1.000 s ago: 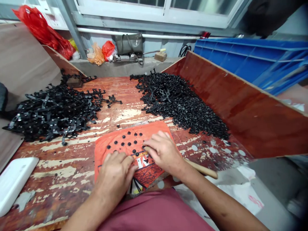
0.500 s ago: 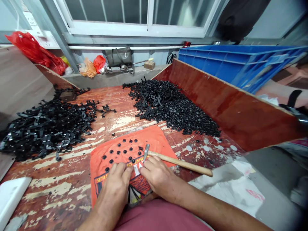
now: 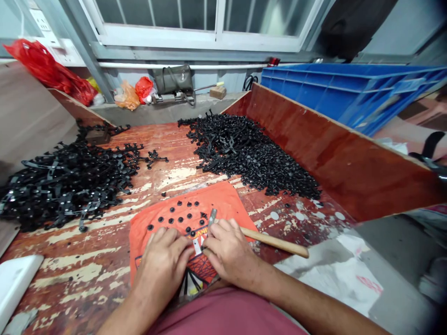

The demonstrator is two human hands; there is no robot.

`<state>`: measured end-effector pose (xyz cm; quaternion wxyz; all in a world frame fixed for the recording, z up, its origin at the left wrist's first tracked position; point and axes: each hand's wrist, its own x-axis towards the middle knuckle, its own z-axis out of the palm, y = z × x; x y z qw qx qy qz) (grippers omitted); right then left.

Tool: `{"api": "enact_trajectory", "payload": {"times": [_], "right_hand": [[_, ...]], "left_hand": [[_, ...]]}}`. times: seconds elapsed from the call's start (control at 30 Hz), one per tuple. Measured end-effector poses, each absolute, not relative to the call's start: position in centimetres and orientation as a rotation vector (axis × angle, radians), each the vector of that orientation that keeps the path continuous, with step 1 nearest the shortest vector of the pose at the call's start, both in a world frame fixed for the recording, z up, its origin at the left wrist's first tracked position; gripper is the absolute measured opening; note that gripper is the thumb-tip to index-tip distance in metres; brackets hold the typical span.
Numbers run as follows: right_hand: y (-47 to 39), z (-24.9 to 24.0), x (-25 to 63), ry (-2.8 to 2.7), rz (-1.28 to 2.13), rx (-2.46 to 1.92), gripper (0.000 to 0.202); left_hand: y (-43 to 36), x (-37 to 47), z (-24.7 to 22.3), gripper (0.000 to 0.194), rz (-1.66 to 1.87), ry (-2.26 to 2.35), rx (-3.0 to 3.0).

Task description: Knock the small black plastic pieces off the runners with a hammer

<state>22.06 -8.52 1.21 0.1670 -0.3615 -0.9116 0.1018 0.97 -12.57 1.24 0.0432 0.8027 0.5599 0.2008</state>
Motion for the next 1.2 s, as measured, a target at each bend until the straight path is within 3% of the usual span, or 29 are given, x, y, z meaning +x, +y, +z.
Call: {"api": "enact_trajectory", "payload": {"times": [0.27, 0.5, 0.67, 0.9, 1.2], "right_hand": [[-2.2, 3.3, 20.6, -2.605, 0.247, -1.266, 0.016], [0.3, 2.2, 19.6, -2.605, 0.377, -1.305, 0.02], [1.7, 1.5, 20.5, -2.63, 0.544, -1.276, 0.016], [3.1, 2.7, 21.0, -2.632, 0.381, -1.229, 0.015], [17.1, 5.2, 22.3, -2.406, 0.002, -1.493, 0.027]], "left_hand": [[-3.9, 3.5, 3.5, 0.019, 0.266, 1.701, 2.411], [-3.0, 3.3, 3.3, 0.025, 0.178, 1.772, 2.357], [-2.9, 3.5, 3.3, 0.019, 0.215, 1.796, 2.23], [-2.2, 2.8, 3.3, 0.017, 0.354, 1.87, 2.261], [-1.4, -1.3, 5.2, 0.027, 0.67, 1.73, 2.166]]}}
